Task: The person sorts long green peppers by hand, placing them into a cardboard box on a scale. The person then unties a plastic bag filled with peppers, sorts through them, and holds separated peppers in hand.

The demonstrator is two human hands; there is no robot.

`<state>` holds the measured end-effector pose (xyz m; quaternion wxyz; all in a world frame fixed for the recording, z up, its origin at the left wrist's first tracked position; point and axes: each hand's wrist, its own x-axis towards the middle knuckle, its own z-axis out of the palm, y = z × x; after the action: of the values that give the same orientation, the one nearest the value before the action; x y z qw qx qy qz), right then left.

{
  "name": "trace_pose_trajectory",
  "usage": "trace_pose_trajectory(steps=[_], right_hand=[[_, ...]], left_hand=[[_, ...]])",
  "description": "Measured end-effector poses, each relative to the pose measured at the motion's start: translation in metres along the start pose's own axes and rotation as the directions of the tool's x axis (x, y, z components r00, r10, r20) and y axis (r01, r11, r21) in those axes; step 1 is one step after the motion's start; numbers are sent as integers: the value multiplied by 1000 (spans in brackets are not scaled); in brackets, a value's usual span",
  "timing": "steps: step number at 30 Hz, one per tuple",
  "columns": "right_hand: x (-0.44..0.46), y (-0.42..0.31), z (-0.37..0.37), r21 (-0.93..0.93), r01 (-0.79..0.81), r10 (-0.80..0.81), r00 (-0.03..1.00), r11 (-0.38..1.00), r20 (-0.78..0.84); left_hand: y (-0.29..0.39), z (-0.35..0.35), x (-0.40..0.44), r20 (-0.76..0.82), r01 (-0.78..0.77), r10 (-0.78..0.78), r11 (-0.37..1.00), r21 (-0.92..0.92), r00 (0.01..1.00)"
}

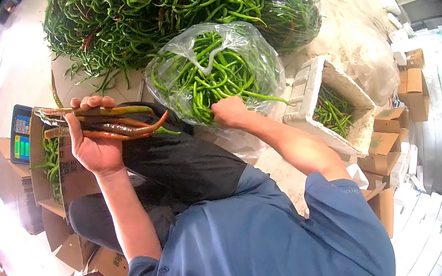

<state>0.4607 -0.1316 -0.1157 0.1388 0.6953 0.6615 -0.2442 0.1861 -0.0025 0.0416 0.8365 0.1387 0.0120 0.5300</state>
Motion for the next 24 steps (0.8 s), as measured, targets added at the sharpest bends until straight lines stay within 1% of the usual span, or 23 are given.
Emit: trace_pose_trajectory(steps=[2, 5, 7, 8, 11, 12, 14, 15, 16, 19, 20, 24], right_hand=[[5, -1, 9, 37, -6, 6, 1000, 999, -11], [-1, 3, 5, 64, 1, -3, 1000, 998, 26], [-7, 20, 12, 44, 21, -19, 999, 999, -49], [-10, 27, 15, 14, 1, -1, 998, 1000, -60], [-18, 27, 17, -64, 13, -19, 996, 998, -83], [-19, 24, 22, -99, 59, -74, 986, 993, -152], [-18, 22, 28, -89, 34, -40, 997, 995, -68], [-18, 17, 23, -84, 21, -24, 999, 996, -29], [-22, 17, 15, -66, 57, -62, 996, 996, -68], [-23, 24, 2, -73, 182, -186, 981, 981, -47], [-27, 24, 0, -114, 232, -243, 966, 966, -87], [-35, 9, 13, -153, 252, -271, 956, 955, -115]], left_hand=[[0, 2, 0, -8, 2, -1, 1000, 22, 1000], [-2, 1, 2, 10, 14, -14, 1000, -26, 1000], [-2, 1, 2, 12, 16, -16, 1000, -24, 1000], [-2, 2, 2, 14, 16, -15, 1000, -22, 1000], [-2, 1, 2, 16, 12, -12, 999, -30, 1000], [-3, 1, 2, 10, 10, -10, 1000, -11, 1000], [-3, 2, 1, -2, 7, -6, 999, 33, 1000], [-3, 3, 1, -3, 8, -8, 1000, 27, 1000], [-4, 4, 1, -4, 9, -9, 1000, 21, 1000], [-4, 3, 2, 6, 5, -5, 999, 33, 1000], [-6, 3, 2, 13, 5, -6, 999, 40, 1000], [-8, 4, 3, 20, 21, -21, 1000, 4, 1000]])
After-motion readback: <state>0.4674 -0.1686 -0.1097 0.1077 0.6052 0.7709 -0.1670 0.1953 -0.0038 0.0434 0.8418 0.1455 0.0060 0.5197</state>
